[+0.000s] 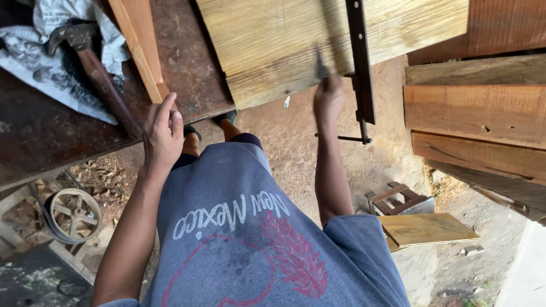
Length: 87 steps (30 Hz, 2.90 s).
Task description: The person applies pink glue to the edge of a wooden plank using a small brush, then paints a separate plank with a dark finish using a paintbrush. They align and press two planks together, place a small wooden wedge between them, and secure the assembly with a metal bar clamp.
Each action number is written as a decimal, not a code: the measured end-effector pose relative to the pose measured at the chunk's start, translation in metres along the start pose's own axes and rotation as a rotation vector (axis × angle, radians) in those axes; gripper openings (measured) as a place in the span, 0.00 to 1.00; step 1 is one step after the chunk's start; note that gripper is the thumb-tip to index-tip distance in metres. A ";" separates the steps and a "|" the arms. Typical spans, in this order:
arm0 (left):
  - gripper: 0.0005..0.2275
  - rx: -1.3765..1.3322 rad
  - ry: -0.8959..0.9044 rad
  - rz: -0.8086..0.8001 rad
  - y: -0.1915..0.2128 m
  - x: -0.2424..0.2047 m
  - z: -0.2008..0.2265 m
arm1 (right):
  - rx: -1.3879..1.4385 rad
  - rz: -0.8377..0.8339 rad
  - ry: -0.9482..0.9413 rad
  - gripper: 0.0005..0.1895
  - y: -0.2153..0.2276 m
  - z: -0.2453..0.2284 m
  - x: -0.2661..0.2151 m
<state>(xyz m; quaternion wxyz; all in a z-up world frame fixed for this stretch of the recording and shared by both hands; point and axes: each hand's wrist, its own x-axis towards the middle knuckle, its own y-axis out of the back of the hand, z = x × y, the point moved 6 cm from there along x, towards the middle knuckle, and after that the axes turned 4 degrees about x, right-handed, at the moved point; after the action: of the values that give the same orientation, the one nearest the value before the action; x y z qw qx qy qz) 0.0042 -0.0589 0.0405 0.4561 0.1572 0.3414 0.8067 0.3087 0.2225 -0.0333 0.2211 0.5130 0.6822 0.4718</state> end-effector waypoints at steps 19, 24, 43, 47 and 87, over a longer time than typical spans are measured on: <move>0.22 0.331 0.507 0.767 0.126 -0.114 -0.200 | 0.834 -0.625 0.231 0.12 -0.055 -0.315 -0.095; 0.27 0.428 0.626 0.854 0.179 -0.102 -0.282 | 0.688 -0.488 0.664 0.17 -0.127 -0.492 -0.129; 0.11 0.333 0.548 0.588 0.212 -0.084 -0.353 | 0.206 -0.351 0.685 0.15 -0.302 -0.570 -0.170; 0.12 0.432 0.472 0.582 0.215 -0.082 -0.349 | 0.186 -0.454 0.632 0.22 -0.292 -0.588 -0.192; 0.07 -0.686 0.122 -0.317 -0.096 0.121 0.045 | 0.492 -0.154 -0.129 0.15 0.030 -0.160 -0.092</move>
<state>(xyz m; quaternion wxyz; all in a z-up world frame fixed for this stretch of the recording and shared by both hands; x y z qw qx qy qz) 0.0254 0.0947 -0.0008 0.5803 -0.1076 0.0981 0.8013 0.2324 0.0729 0.0493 0.1683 0.5268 0.7979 0.2398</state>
